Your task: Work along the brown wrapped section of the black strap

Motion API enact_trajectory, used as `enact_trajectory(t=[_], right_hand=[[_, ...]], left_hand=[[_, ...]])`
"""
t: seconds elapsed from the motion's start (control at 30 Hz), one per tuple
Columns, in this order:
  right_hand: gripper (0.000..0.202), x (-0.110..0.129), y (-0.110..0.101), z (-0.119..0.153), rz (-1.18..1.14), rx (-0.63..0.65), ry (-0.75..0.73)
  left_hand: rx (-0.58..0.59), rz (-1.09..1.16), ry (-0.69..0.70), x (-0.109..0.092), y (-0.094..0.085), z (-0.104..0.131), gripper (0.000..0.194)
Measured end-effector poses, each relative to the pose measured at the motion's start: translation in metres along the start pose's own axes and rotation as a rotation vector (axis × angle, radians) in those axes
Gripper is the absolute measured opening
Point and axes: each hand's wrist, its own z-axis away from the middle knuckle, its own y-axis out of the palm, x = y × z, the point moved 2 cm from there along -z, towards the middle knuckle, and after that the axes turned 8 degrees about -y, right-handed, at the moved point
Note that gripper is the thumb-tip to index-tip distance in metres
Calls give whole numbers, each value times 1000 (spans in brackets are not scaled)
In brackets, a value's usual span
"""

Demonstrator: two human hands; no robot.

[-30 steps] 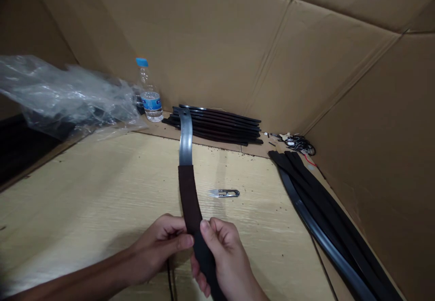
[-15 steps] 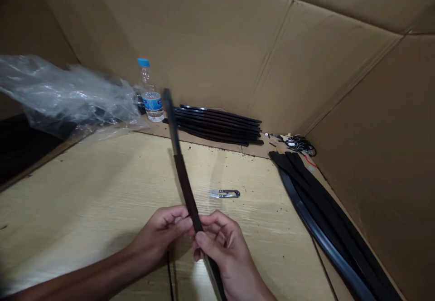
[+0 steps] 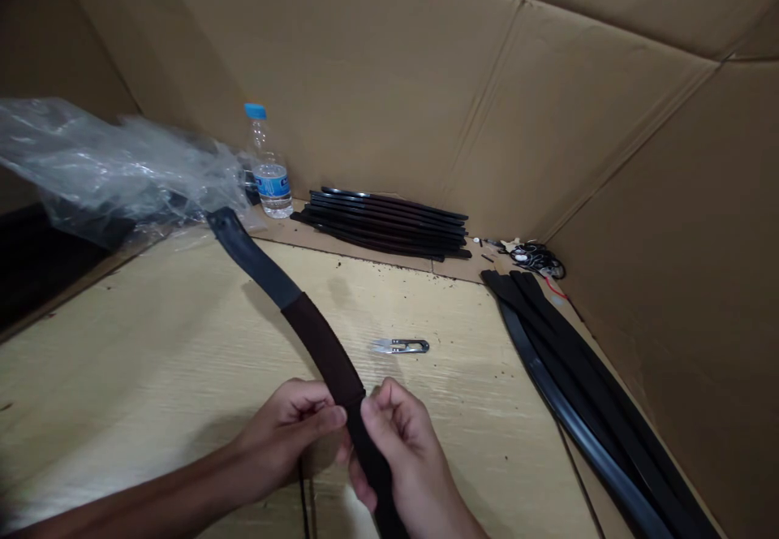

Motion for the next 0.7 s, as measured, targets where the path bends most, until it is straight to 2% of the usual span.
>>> enact_trajectory(t=[0.1, 0.3, 0.47, 0.7], right_hand=[[41, -2, -1, 0, 21, -71, 41], [44, -4, -2, -2, 55, -105, 80], [42, 4, -6, -5, 19, -160, 16], [42, 13, -16, -10, 100, -250, -59]], left_hand=[[71, 8, -7, -4, 6, 2, 32], [105, 3, -9, -2, 5, 2, 34], [48, 107, -135, 6, -6, -6, 48], [219, 353, -292, -3, -7, -8, 47]])
